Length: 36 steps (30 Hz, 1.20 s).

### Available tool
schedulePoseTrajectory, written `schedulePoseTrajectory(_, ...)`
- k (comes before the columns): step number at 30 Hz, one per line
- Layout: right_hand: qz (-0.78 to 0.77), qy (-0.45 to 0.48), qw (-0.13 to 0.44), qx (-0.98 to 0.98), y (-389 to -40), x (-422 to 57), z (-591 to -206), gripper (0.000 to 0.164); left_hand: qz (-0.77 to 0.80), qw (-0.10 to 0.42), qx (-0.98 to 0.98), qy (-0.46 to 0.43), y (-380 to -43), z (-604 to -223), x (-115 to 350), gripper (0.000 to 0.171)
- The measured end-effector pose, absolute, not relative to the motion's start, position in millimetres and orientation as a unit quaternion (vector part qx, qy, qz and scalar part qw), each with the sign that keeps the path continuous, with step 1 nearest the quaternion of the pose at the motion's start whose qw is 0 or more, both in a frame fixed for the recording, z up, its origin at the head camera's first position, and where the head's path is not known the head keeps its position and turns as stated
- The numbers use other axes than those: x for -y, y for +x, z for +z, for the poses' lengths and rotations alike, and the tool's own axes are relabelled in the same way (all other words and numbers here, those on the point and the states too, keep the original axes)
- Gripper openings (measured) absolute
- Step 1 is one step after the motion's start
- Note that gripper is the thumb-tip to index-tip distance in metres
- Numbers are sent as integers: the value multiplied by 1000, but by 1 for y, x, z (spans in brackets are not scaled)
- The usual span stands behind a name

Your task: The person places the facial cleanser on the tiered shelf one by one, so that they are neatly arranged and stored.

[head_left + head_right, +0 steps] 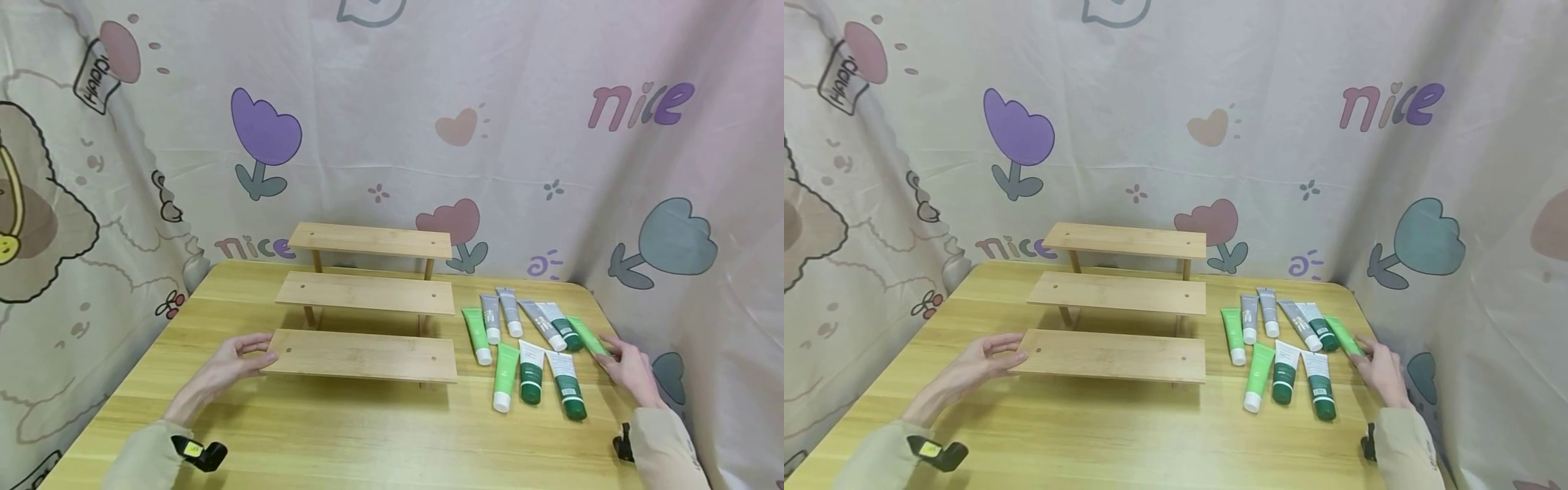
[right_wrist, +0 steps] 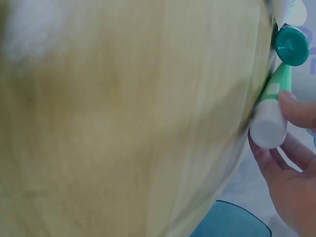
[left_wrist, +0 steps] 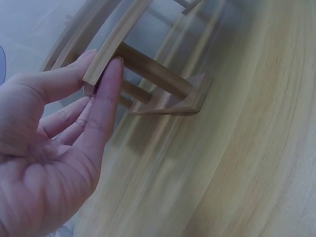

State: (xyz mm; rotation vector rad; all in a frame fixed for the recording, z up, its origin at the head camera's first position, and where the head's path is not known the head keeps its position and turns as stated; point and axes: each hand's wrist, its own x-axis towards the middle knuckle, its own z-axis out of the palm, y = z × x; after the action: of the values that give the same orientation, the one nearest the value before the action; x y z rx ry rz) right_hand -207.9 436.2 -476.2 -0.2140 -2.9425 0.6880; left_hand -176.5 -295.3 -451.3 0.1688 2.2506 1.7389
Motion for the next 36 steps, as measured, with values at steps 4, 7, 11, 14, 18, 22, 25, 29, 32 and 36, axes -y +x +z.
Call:
schedulePoseTrajectory(4, 230, -90, 66, 967, -208, -435, -475, 49, 606, 145, -780, 63, -176, -452, 295, 71)
schedulePoseTrajectory(7, 231, -101, 76, 965, -210, -434, -473, 47, 605, 144, -781, 62, -176, -453, 295, 71)
schedulePoseTrajectory(11, 232, -108, 85, 963, -214, -432, -470, 47, 603, 142, -783, 60, -176, -454, 295, 71)
schedulePoseTrajectory(14, 235, -112, 90, 961, -216, -429, -467, 48, 602, 140, -784, 59, -177, -455, 294, 71)
schedulePoseTrajectory(18, 242, -113, 103, 958, -217, -423, -462, 49, 602, 138, -784, 63, -178, -455, 294, 71)
schedulePoseTrajectory(22, 247, -88, 133, 956, -220, -418, -458, 47, 604, 138, -782, 68, -177, -456, 296, 71)
schedulePoseTrajectory(25, 250, -70, 153, 953, -223, -413, -455, 45, 604, 138, -782, 67, -177, -457, 297, 71)
schedulePoseTrajectory(29, 257, -63, 157, 952, -226, -404, -450, 45, 606, 137, -781, 62, -177, -457, 297, 72)
schedulePoseTrajectory(32, 261, -54, 159, 951, -228, -397, -446, 44, 612, 138, -776, 62, -176, -457, 297, 72)
schedulePoseTrajectory(36, 262, -38, 171, 949, -233, -389, -440, 44, 618, 140, -771, 64, -175, -457, 297, 72)
